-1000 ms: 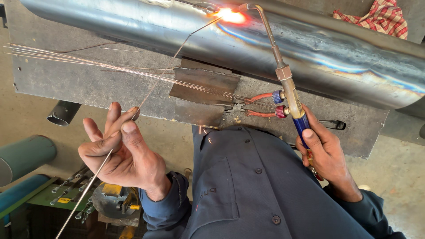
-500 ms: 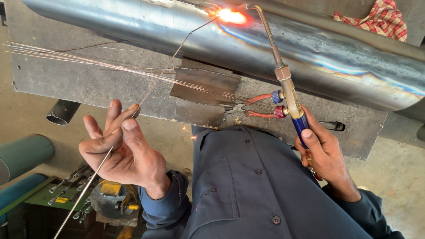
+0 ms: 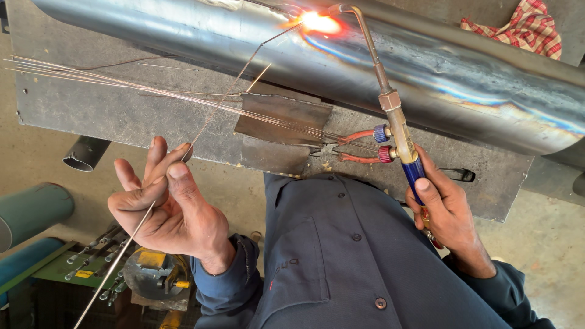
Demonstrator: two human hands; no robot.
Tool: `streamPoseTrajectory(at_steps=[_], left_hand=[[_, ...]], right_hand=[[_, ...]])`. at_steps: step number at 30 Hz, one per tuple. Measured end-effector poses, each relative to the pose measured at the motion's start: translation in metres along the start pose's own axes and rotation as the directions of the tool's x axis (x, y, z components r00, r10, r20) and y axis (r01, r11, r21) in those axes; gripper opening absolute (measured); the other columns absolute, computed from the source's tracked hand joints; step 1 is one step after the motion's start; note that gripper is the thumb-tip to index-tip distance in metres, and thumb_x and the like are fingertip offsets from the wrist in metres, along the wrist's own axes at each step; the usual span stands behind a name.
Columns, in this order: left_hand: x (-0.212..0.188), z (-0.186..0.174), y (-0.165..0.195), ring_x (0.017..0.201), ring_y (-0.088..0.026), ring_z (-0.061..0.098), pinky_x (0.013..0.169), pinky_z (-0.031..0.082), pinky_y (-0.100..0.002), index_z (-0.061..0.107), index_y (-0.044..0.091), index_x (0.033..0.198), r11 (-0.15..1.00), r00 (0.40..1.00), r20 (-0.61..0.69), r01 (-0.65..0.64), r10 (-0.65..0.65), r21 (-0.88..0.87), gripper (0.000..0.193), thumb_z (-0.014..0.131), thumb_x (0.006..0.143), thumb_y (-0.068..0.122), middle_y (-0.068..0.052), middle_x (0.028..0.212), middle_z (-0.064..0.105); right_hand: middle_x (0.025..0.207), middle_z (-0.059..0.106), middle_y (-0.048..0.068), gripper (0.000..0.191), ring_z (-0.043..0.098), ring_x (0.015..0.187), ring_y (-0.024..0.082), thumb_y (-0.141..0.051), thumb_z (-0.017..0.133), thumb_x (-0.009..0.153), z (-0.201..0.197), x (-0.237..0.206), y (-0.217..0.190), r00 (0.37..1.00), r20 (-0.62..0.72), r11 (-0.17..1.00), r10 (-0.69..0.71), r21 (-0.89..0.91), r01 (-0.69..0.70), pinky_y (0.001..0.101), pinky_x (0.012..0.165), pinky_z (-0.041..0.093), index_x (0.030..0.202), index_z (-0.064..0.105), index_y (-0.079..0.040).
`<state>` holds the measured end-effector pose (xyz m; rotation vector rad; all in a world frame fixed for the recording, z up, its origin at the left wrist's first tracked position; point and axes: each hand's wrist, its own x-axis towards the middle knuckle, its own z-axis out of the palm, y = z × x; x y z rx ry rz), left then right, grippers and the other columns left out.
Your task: The person gas-welds a seam on a large metal cylinder resting on a workbench, holding an oxy-fuel torch in one hand and feeding a filler rod with the other. Sparks and a molten weld pool are visible as the torch moves along the seam, and the person occasionally repositions the filler rod and adjusts the work.
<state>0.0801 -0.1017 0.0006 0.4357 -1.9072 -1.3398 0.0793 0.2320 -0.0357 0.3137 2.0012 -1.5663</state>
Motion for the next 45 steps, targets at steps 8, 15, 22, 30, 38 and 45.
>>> streamPoseTrajectory(at_steps=[8, 15, 22, 30, 38, 45], left_hand=[[0.001, 0.001, -0.004, 0.130, -0.026, 0.067, 0.135, 0.004, -0.044, 0.037, 0.012, 0.106, 1.000, 1.000, -0.010, -0.004, 0.004, -0.018, 0.033, 0.069, 0.112, 0.018, -0.019, 0.105, 0.076], [0.002, 0.002, -0.005, 0.130, -0.025, 0.067, 0.135, 0.004, -0.043, 0.037, 0.012, 0.106, 1.000, 1.000, -0.014, 0.002, -0.002, -0.015, 0.034, 0.069, 0.113, 0.019, -0.018, 0.105, 0.076], [0.001, 0.000, -0.008, 0.129, -0.025, 0.068, 0.134, 0.004, -0.044, 0.037, 0.011, 0.105, 1.000, 1.000, -0.020, 0.012, -0.012, 0.024, 0.035, 0.069, 0.112, 0.022, -0.018, 0.104, 0.076], [-0.004, -0.006, -0.018, 0.131, -0.025, 0.070, 0.132, 0.006, -0.041, 0.037, 0.009, 0.104, 1.000, 1.000, -0.021, 0.018, -0.019, -0.008, 0.036, 0.070, 0.116, 0.018, -0.020, 0.102, 0.078], [-0.006, -0.005, -0.018, 0.132, -0.025, 0.069, 0.132, 0.004, -0.042, 0.037, 0.009, 0.106, 1.000, 1.000, 0.004, 0.021, -0.021, -0.014, 0.033, 0.068, 0.116, 0.014, -0.020, 0.104, 0.078], [-0.005, -0.007, -0.018, 0.132, -0.025, 0.069, 0.132, 0.004, -0.043, 0.038, 0.008, 0.106, 1.000, 1.000, -0.006, 0.029, -0.029, 0.000, 0.032, 0.068, 0.116, 0.012, -0.019, 0.105, 0.077]], right_hand=[[0.066, 0.048, 0.004, 0.063, 0.044, 0.050, 0.008, -0.030, 0.045, 0.103, 0.000, 0.002, -0.002, 1.000, 0.011, 1.000, 0.001, 0.003, -0.001, 0.0236, 0.045, 0.045, 0.163, 0.033, -0.014], [0.067, 0.048, 0.004, 0.064, 0.044, 0.051, 0.008, -0.032, 0.045, 0.103, 0.000, 0.003, -0.002, 1.000, 0.015, 1.000, 0.010, 0.005, -0.010, 0.0236, 0.045, 0.045, 0.163, 0.033, -0.014], [0.067, 0.048, 0.003, 0.063, 0.044, 0.050, 0.008, -0.033, 0.045, 0.103, 0.000, 0.004, -0.003, 1.000, 0.023, 1.000, -0.016, 0.012, 0.016, 0.0233, 0.044, 0.045, 0.163, 0.034, -0.014], [0.065, 0.047, 0.004, 0.064, 0.043, 0.051, 0.008, -0.032, 0.045, 0.103, 0.002, 0.005, -0.005, 1.000, 0.020, 1.000, 0.016, 0.002, -0.016, 0.0240, 0.045, 0.044, 0.164, 0.035, -0.015], [0.066, 0.048, 0.004, 0.064, 0.043, 0.051, 0.008, -0.030, 0.045, 0.103, -0.002, -0.001, -0.001, 1.000, 0.010, 0.999, 0.001, 0.045, -0.001, 0.0235, 0.045, 0.044, 0.163, 0.034, -0.012], [0.067, 0.048, 0.004, 0.064, 0.043, 0.052, 0.008, -0.030, 0.045, 0.103, 0.000, 0.000, -0.001, 1.000, 0.007, 0.999, 0.016, 0.028, -0.016, 0.0235, 0.045, 0.044, 0.164, 0.033, -0.014]])
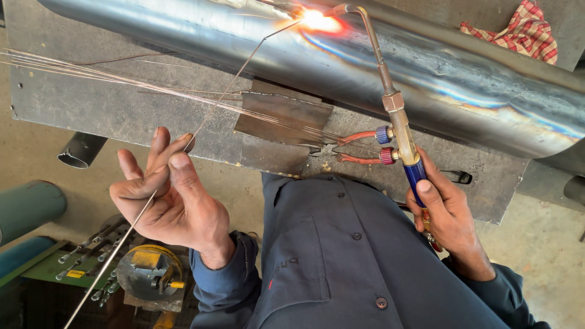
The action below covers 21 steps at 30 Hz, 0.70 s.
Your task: The person gas-welds a seam on a large metal cylinder resting on a workbench, holding an oxy-fuel torch in one hand and feeding a filler rod with the other. Sparks and a molten weld pool are visible as the torch moves along the seam, and the person occasionally repositions the filler rod and adjusts the work.
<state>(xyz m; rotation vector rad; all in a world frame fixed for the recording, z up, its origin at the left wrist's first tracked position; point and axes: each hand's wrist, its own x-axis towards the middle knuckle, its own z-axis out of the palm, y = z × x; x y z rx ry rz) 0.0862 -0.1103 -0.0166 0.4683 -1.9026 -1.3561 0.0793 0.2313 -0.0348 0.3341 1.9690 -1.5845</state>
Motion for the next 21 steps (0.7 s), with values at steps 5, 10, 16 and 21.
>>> streamPoseTrajectory(at_steps=[5, 10, 16, 21], left_hand=[[0.0014, 0.0003, -0.0006, 0.132, -0.024, 0.069, 0.133, 0.004, -0.042, 0.037, 0.008, 0.105, 1.000, 1.000, 0.003, -0.006, 0.006, -0.013, 0.033, 0.068, 0.117, 0.013, -0.018, 0.105, 0.078], [0.0023, -0.0002, -0.0015, 0.132, -0.025, 0.069, 0.132, 0.003, -0.042, 0.037, 0.008, 0.106, 1.000, 1.000, 0.004, 0.000, 0.000, -0.011, 0.033, 0.068, 0.116, 0.013, -0.018, 0.105, 0.078], [0.0040, 0.0003, -0.0030, 0.132, -0.024, 0.068, 0.133, 0.004, -0.042, 0.036, 0.009, 0.105, 1.000, 1.000, 0.007, -0.003, 0.003, -0.027, 0.035, 0.069, 0.117, 0.014, -0.018, 0.106, 0.078], [0.0051, 0.0009, -0.0012, 0.131, -0.023, 0.068, 0.133, 0.004, -0.043, 0.036, 0.010, 0.105, 1.000, 1.000, 0.000, 0.003, -0.003, -0.030, 0.034, 0.069, 0.115, 0.015, -0.017, 0.107, 0.078]], right_hand=[[0.067, 0.048, 0.004, 0.063, 0.043, 0.053, 0.009, -0.031, 0.046, 0.103, 0.0016, 0.0027, -0.0023, 1.000, 0.005, 1.000, 0.000, -0.006, 0.000, 0.0239, 0.045, 0.044, 0.163, 0.034, -0.014], [0.069, 0.048, 0.004, 0.063, 0.044, 0.057, 0.008, -0.031, 0.046, 0.104, 0.0037, 0.0042, -0.0030, 1.000, 0.017, 1.000, -0.023, 0.008, 0.023, 0.0239, 0.045, 0.045, 0.163, 0.034, -0.014], [0.068, 0.047, 0.003, 0.064, 0.043, 0.055, 0.008, -0.031, 0.045, 0.104, 0.0048, 0.0055, -0.0034, 1.000, 0.022, 1.000, -0.022, 0.009, 0.022, 0.0238, 0.045, 0.045, 0.164, 0.032, -0.014], [0.068, 0.047, 0.003, 0.064, 0.044, 0.056, 0.008, -0.031, 0.045, 0.104, 0.0052, 0.0061, -0.0032, 1.000, 0.018, 1.000, -0.025, 0.002, 0.025, 0.0239, 0.045, 0.045, 0.164, 0.032, -0.014]])
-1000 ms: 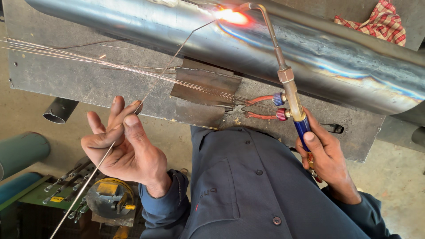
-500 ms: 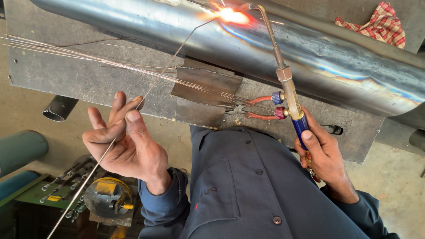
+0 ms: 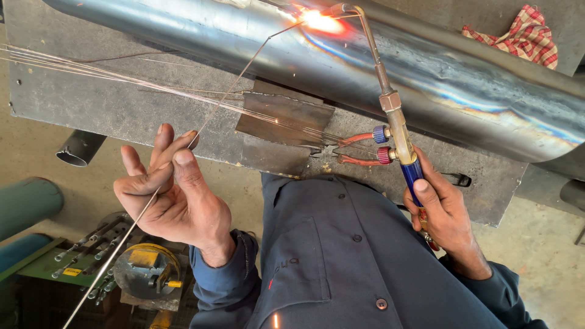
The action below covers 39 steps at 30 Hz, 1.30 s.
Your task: The person gas-welds a seam on a large metal cylinder resting on a workbench, holding an oxy-fuel torch in one hand and feeding a filler rod with the other. Sparks and a molten weld pool are visible as the torch moves along the seam, and the person occasionally repositions the filler rod and adjusts the work.
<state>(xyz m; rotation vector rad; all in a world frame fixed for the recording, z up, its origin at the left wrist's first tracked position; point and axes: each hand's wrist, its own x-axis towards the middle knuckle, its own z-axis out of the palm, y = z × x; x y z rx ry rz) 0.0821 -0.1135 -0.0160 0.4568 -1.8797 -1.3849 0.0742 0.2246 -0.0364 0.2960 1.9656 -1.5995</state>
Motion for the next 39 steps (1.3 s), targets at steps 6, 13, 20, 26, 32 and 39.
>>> streamPoseTrajectory(at_steps=[6, 13, 20, 26, 32, 39], left_hand=[[0.0005, 0.0010, -0.0020, 0.132, -0.023, 0.069, 0.132, 0.005, -0.042, 0.037, 0.010, 0.105, 1.000, 1.000, -0.003, -0.007, 0.007, 0.007, 0.034, 0.069, 0.116, 0.013, -0.018, 0.106, 0.078], [-0.0001, 0.0001, -0.0041, 0.131, -0.023, 0.069, 0.133, 0.006, -0.042, 0.037, 0.009, 0.105, 1.000, 1.000, -0.008, -0.003, 0.003, 0.001, 0.034, 0.069, 0.115, 0.012, -0.018, 0.106, 0.078], [0.0005, 0.0011, -0.0037, 0.132, -0.022, 0.068, 0.133, 0.006, -0.042, 0.037, 0.010, 0.105, 1.000, 1.000, 0.009, 0.002, -0.002, 0.009, 0.033, 0.068, 0.116, 0.013, -0.017, 0.106, 0.078], [0.0015, 0.0017, -0.0041, 0.133, -0.023, 0.068, 0.132, 0.005, -0.043, 0.037, 0.009, 0.105, 1.000, 1.000, 0.024, 0.000, 0.000, 0.013, 0.033, 0.067, 0.117, 0.014, -0.017, 0.106, 0.078], [0.0021, 0.0019, -0.0052, 0.132, -0.024, 0.068, 0.132, 0.006, -0.043, 0.037, 0.009, 0.105, 1.000, 1.000, 0.016, 0.000, 0.000, 0.019, 0.033, 0.067, 0.117, 0.014, -0.017, 0.107, 0.078], [0.0013, 0.0020, -0.0051, 0.132, -0.023, 0.068, 0.132, 0.007, -0.043, 0.037, 0.009, 0.105, 1.000, 1.000, 0.013, 0.004, -0.005, 0.019, 0.033, 0.067, 0.117, 0.014, -0.017, 0.107, 0.078]], right_hand=[[0.068, 0.047, 0.003, 0.064, 0.044, 0.055, 0.008, -0.031, 0.045, 0.104, 0.0007, 0.0009, -0.0010, 1.000, -0.002, 1.000, 0.007, -0.018, -0.007, 0.0239, 0.044, 0.046, 0.164, 0.032, -0.014], [0.066, 0.047, 0.003, 0.064, 0.044, 0.054, 0.008, -0.032, 0.045, 0.104, 0.0009, 0.0007, -0.0014, 1.000, 0.005, 1.000, -0.005, -0.014, 0.005, 0.0236, 0.045, 0.045, 0.164, 0.032, -0.013], [0.067, 0.047, 0.003, 0.064, 0.044, 0.054, 0.008, -0.032, 0.044, 0.104, 0.0010, 0.0016, -0.0007, 1.000, 0.012, 1.000, -0.014, -0.021, 0.014, 0.0235, 0.045, 0.046, 0.164, 0.031, -0.013], [0.066, 0.048, 0.004, 0.065, 0.044, 0.052, 0.008, -0.032, 0.045, 0.104, 0.0001, 0.0009, -0.0010, 1.000, 0.018, 1.000, -0.017, -0.008, 0.017, 0.0232, 0.045, 0.045, 0.164, 0.031, -0.013], [0.065, 0.049, 0.004, 0.066, 0.045, 0.046, 0.008, -0.034, 0.044, 0.103, -0.0028, -0.0006, -0.0023, 1.000, 0.027, 1.000, -0.009, -0.002, 0.009, 0.0224, 0.044, 0.042, 0.164, 0.032, -0.012], [0.066, 0.048, 0.004, 0.065, 0.044, 0.050, 0.008, -0.033, 0.045, 0.104, -0.0019, 0.0008, -0.0024, 0.999, 0.035, 1.000, -0.012, 0.004, 0.012, 0.0226, 0.045, 0.044, 0.164, 0.032, -0.012]])
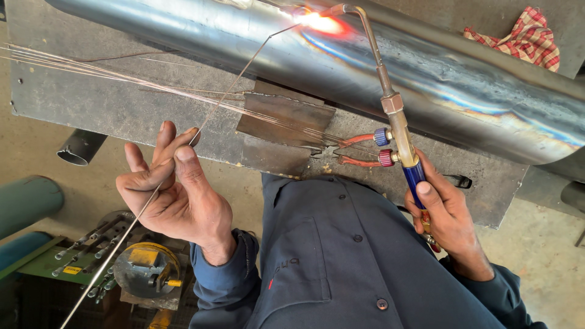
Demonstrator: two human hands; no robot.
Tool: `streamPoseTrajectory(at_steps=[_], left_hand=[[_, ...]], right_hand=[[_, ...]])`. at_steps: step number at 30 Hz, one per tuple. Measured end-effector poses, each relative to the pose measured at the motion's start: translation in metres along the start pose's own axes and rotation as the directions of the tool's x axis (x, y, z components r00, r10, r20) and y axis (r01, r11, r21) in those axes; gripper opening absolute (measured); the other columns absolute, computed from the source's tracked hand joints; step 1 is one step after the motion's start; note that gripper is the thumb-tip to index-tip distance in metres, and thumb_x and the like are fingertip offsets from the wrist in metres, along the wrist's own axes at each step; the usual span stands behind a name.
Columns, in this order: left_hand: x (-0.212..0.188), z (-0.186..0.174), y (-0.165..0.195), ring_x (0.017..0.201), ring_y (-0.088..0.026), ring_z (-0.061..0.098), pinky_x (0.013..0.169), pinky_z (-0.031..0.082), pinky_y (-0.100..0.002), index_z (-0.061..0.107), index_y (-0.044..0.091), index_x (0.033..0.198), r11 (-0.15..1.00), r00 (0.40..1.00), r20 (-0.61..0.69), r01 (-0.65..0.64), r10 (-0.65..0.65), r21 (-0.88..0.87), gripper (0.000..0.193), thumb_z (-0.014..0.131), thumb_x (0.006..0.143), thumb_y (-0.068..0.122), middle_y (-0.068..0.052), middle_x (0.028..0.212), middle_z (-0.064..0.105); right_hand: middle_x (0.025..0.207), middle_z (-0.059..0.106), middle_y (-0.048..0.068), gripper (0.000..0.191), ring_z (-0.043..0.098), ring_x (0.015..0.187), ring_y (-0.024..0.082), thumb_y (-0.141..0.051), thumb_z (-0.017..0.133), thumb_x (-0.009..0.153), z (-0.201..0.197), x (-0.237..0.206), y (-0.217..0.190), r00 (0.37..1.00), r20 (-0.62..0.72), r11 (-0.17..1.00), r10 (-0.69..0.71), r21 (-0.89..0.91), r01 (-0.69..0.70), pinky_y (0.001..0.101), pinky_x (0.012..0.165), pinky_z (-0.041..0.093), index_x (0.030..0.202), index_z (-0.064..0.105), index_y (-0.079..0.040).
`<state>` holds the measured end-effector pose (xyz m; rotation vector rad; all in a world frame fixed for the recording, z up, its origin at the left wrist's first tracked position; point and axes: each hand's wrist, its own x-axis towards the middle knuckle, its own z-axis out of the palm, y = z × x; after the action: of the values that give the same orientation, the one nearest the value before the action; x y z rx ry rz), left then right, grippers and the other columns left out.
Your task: The person gas-welds a seam on a large metal cylinder resting on a workbench, holding an oxy-fuel torch in one hand and feeding a filler rod with the other. Sparks and a molten weld pool are visible as the torch moves along the seam, and the person occasionally repositions the filler rod and adjusts the work.
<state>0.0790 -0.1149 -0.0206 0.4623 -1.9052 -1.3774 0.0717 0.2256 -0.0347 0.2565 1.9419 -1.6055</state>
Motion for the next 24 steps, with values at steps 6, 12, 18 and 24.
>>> streamPoseTrajectory(at_steps=[6, 12, 18, 24], left_hand=[[0.0001, -0.0005, -0.0001, 0.133, -0.023, 0.068, 0.133, 0.007, -0.043, 0.037, 0.009, 0.106, 1.000, 1.000, 0.007, -0.003, 0.003, -0.004, 0.032, 0.067, 0.117, 0.013, -0.017, 0.107, 0.078], [-0.0001, -0.0014, -0.0004, 0.132, -0.023, 0.068, 0.133, 0.007, -0.043, 0.037, 0.009, 0.105, 1.000, 1.000, 0.008, -0.013, 0.012, 0.006, 0.032, 0.066, 0.117, 0.013, -0.017, 0.107, 0.078], [-0.0012, -0.0014, 0.0011, 0.133, -0.023, 0.068, 0.132, 0.006, -0.043, 0.037, 0.009, 0.105, 1.000, 1.000, 0.011, -0.013, 0.014, -0.006, 0.032, 0.066, 0.117, 0.012, -0.017, 0.107, 0.078], [-0.0009, 0.0034, 0.0005, 0.133, -0.023, 0.068, 0.132, 0.005, -0.043, 0.037, 0.008, 0.105, 1.000, 1.000, 0.024, -0.006, 0.007, -0.013, 0.031, 0.065, 0.117, 0.011, -0.018, 0.107, 0.078]], right_hand=[[0.066, 0.049, 0.004, 0.065, 0.045, 0.051, 0.008, -0.032, 0.044, 0.104, 0.0015, 0.0011, 0.0004, 1.000, 0.007, 1.000, 0.001, -0.002, -0.001, 0.0232, 0.045, 0.045, 0.164, 0.031, -0.013], [0.065, 0.048, 0.004, 0.065, 0.045, 0.049, 0.008, -0.033, 0.044, 0.104, 0.0005, 0.0001, 0.0014, 1.000, -0.010, 1.000, 0.007, -0.016, -0.007, 0.0230, 0.044, 0.045, 0.164, 0.031, -0.013], [0.067, 0.049, 0.004, 0.064, 0.045, 0.052, 0.008, -0.032, 0.045, 0.104, -0.0009, -0.0022, 0.0042, 1.000, -0.019, 1.000, -0.020, 0.006, 0.020, 0.0231, 0.044, 0.045, 0.163, 0.032, -0.012], [0.065, 0.048, 0.004, 0.065, 0.044, 0.049, 0.008, -0.033, 0.045, 0.103, -0.0008, -0.0037, 0.0037, 0.999, -0.033, 1.000, 0.021, 0.003, -0.021, 0.0231, 0.044, 0.043, 0.164, 0.033, -0.013]])
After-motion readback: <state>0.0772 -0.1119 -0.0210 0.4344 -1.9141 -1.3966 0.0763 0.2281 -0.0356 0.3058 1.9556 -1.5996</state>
